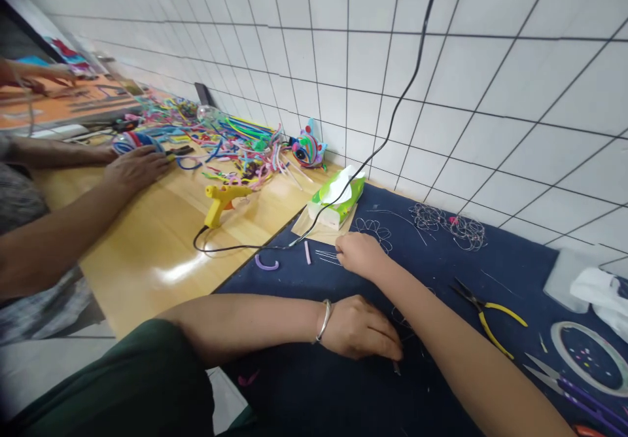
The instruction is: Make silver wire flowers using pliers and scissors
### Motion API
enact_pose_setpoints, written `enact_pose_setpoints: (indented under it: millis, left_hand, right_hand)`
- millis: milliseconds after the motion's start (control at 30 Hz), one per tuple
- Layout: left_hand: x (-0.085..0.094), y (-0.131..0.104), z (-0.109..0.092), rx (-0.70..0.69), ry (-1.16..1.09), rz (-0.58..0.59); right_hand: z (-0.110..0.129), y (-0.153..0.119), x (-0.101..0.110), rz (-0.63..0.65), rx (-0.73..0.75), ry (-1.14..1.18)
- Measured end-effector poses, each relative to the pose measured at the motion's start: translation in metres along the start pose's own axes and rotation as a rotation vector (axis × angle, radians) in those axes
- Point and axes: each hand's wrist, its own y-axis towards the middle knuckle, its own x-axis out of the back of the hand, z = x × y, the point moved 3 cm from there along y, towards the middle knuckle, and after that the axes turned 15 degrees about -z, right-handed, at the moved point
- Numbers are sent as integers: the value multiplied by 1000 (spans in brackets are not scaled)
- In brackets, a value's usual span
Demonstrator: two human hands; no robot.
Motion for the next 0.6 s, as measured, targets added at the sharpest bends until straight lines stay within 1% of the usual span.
enact_pose_setpoints:
  millis: [133, 233, 333, 433, 500, 600]
  left_hand:
    - [0, 0, 1, 23, -45, 13]
    - [0, 0, 2, 85, -100, 4]
    - [0, 1, 3, 152, -195, -28]
    - [2, 3, 4, 225, -283, -62]
    - [2, 4, 5, 242, -280, -52]
    - [2, 4, 4, 210, -201, -20]
  right_hand:
    - [5, -4, 2, 28, 56, -39]
    - [16, -3, 0, 26, 73, -87]
    - [27, 0, -2, 36, 92, -127]
    - [32, 5, -5, 57, 111, -156]
    - [32, 8, -6, 69, 123, -170]
    - [30, 11, -7, 86, 140, -184]
